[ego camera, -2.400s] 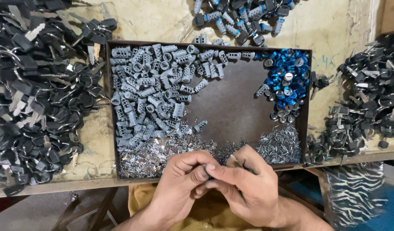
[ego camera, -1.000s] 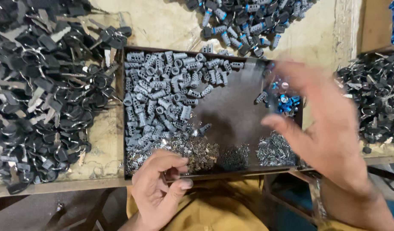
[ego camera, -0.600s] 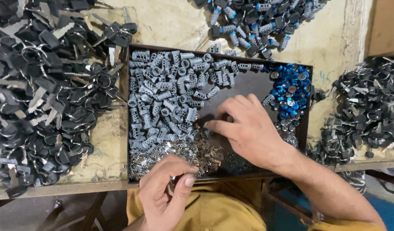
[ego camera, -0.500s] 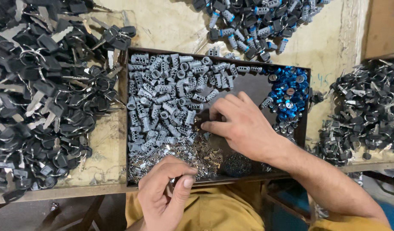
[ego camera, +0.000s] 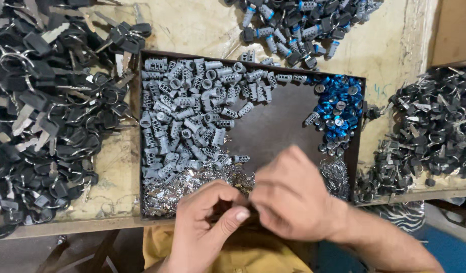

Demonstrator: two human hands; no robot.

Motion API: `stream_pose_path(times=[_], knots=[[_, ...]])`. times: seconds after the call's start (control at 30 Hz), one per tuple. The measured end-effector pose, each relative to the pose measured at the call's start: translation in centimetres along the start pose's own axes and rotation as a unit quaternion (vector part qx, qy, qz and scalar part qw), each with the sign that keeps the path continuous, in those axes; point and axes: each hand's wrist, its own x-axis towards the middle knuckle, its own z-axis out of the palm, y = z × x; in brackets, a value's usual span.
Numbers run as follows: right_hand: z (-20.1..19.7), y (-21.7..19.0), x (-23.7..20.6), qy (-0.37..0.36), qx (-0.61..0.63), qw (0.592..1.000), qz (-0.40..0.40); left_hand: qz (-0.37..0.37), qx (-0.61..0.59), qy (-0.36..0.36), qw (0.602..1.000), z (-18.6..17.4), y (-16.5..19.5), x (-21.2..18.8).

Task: The person sits at a workbench and assembles lock cylinder components. They pick small metal pins and discs from a tray, press them into gray plastic lock cylinder bodies by hand, and place the assembled cylinders back onto the tray among the pile.

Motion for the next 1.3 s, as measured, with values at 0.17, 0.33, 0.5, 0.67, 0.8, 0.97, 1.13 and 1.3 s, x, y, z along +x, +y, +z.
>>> stream_pose_path(times=[0.17,0.33,0.5,0.67,0.8,0.97,1.13,1.3], knots=[[2.1,-4.0,-4.5,0.116,0.092,0.984,0.103,-0.266,-0.292,-0.138,0.908,0.7,-1.1,-0.2],[3.5,-5.7,-6.7,0.228,0.196,0.933,0.198,-0.262,-0.315,-0.163,0.897,1.9,-1.3,-0.8],[2.9,-5.8,-7.9,0.193,0.142,0.953,0.184,-0.278,-0.277,-0.165,0.905,2.6,-0.8,-0.7],[1.9,-4.3,-7.2,0.15,0.095,0.966,0.19,-0.055,-0.04,-0.093,0.993,2.8,0.0,-0.6],[0.4,-1.7,-6.2,0.068,-0.112,0.944,0.303,-0.073,0.067,-0.038,0.994,2.0,0.6,-0.4],[0.7,-0.5,-5.5,0.003,-0.178,0.932,0.314,-0.052,0.044,-0.027,0.997,1.6,0.7,0.2],[1.1,-0.2,-4.6,0.001,-0.164,0.939,0.302,-0.117,-0.043,-0.038,0.991,1.4,0.4,0.3],[0.5,-0.1,-5.0,0.087,-0.022,0.914,0.395,-0.085,0.014,-0.043,0.995,1.7,0.0,0.2]])
